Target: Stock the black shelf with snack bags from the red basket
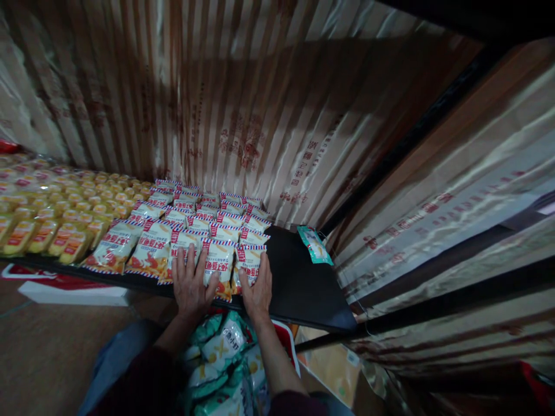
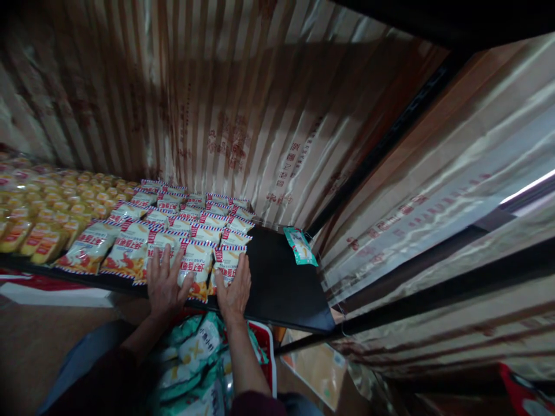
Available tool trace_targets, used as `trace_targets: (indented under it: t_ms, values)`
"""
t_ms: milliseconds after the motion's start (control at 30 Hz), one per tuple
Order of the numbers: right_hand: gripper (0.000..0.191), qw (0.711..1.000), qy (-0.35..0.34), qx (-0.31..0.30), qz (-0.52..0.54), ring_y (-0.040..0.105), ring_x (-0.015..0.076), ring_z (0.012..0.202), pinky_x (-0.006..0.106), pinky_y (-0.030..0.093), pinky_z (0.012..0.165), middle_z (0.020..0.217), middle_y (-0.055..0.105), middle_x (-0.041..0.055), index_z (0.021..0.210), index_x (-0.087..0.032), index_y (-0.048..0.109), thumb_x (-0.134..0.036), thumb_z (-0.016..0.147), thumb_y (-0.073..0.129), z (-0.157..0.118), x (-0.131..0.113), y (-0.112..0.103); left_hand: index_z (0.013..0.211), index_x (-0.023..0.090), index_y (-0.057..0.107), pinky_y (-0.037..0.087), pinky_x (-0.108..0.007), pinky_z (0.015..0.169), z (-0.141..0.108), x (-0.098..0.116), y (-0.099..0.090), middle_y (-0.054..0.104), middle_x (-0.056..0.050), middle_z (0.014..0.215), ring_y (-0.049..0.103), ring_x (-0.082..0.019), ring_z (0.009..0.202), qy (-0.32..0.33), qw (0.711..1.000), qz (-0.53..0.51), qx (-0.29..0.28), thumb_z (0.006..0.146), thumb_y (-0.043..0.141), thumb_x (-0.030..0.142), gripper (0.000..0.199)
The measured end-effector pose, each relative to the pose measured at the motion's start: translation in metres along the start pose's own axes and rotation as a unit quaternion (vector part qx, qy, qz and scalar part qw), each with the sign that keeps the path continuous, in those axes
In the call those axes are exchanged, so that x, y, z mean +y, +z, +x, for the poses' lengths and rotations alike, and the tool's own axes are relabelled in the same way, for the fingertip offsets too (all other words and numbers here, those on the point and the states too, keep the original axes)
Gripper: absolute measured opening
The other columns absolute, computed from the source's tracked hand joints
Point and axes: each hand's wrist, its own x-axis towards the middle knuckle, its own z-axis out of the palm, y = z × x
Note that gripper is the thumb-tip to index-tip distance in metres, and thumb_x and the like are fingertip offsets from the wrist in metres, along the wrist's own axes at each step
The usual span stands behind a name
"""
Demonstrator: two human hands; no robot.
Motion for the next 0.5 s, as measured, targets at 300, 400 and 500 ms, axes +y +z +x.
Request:
trace_targets:
  t_ms: [300, 400, 500]
  values:
    - [0.071, 0.998, -0.026, 0.053, 0.012, 0.038, 0.0305, 0.129, 0.05, 0.033, 0.103, 0.14, 0.041, 0.0201, 0.14, -0.01, 0.031, -0.055, 0.086, 0.041, -0.0004, 0.0052, 0.0002, 0.135, 0.015, 0.046, 0.016, -0.054, 0.112, -0.0021, -0.0023, -0.0067, 0.026, -0.013, 0.151, 0.01, -0.033, 0.142, -0.024, 1.0, 0.004, -0.018, 0.083, 0.051, 0.035, 0.055]
    - [0.07, 0.998, -0.027, 0.053, 0.004, 0.04, 0.0316, 0.127, 0.05, 0.034, 0.102, 0.138, 0.043, 0.0209, 0.138, -0.009, 0.034, -0.056, 0.086, 0.038, -0.0005, 0.0041, 0.0005, 0.135, 0.016, 0.045, 0.017, -0.054, 0.111, -0.0042, -0.0037, -0.007, 0.025, -0.012, 0.152, 0.009, -0.032, 0.142, -0.037, 0.999, 0.007, -0.012, 0.083, 0.051, 0.034, 0.055]
    - [0.074, 0.999, -0.019, 0.04, -0.012, 0.042, 0.0326, 0.126, 0.049, 0.036, 0.101, 0.137, 0.044, 0.0213, 0.14, -0.008, 0.032, -0.058, 0.085, 0.039, -0.0002, 0.0005, 0.0007, 0.137, 0.017, 0.043, 0.018, -0.055, 0.111, -0.005, -0.0031, -0.0054, 0.025, -0.012, 0.151, 0.01, -0.032, 0.142, -0.044, 0.999, 0.012, -0.015, 0.083, 0.051, 0.034, 0.056]
